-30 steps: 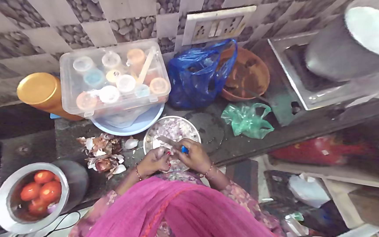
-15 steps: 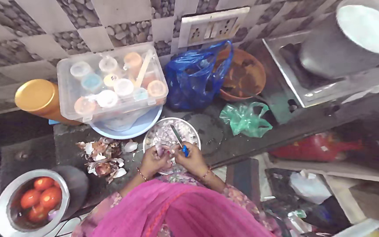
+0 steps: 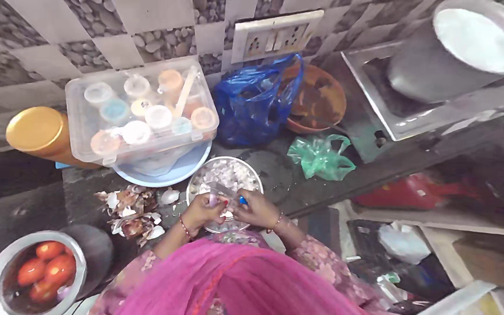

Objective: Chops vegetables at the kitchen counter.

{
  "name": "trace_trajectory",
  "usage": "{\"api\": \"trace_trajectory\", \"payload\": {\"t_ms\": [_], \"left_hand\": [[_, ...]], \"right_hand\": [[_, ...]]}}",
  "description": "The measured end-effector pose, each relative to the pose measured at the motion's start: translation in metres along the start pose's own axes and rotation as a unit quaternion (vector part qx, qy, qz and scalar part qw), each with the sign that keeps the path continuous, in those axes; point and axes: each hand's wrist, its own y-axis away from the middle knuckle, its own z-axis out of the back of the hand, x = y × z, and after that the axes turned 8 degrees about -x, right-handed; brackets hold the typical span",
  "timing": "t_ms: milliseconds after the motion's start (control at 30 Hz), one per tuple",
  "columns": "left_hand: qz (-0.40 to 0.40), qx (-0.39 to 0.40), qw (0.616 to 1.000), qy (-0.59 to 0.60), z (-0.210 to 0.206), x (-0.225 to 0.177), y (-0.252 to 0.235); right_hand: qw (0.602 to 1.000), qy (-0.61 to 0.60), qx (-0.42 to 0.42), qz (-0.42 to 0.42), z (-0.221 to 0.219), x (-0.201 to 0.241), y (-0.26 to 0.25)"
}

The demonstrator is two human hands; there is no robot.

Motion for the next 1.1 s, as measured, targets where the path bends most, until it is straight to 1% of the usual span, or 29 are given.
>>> {"api": "trace_trajectory", "payload": {"t_ms": [133, 267, 433, 533, 767, 967, 1100], "left_hand": [[0.012, 0.003, 1.000, -0.017, -0.001, -0.006, -0.001], [0.029, -0.009, 0.999, -0.038, -0.002, -0.012, -0.004], [0.040, -0.016, 0.999, -0.013, -0.004, -0.014, -0.008], [0.036, -0.009, 0.999, 0.015, -0.004, -0.013, -0.011], [0.022, -0.001, 0.996, 0.089, -0.007, -0.012, -0.013], [0.023, -0.022, 0.996, 0.080, -0.007, -0.013, -0.017], [0.034, 0.002, 0.998, 0.056, -0.003, -0.013, -0.018]], "right_hand": [[1.000, 0.018, 0.017, -0.001, -0.002, 0.000, -0.006], [0.999, 0.039, 0.010, 0.012, -0.002, 0.002, -0.009], [0.998, 0.046, 0.029, -0.012, 0.002, 0.003, -0.011], [0.999, 0.046, 0.017, -0.019, 0.001, 0.001, -0.012], [0.998, 0.049, -0.034, 0.003, -0.007, -0.006, -0.013], [0.999, 0.025, -0.034, -0.007, -0.006, -0.007, -0.016], [1.000, 0.021, -0.021, -0.002, -0.002, -0.011, -0.019]]}}
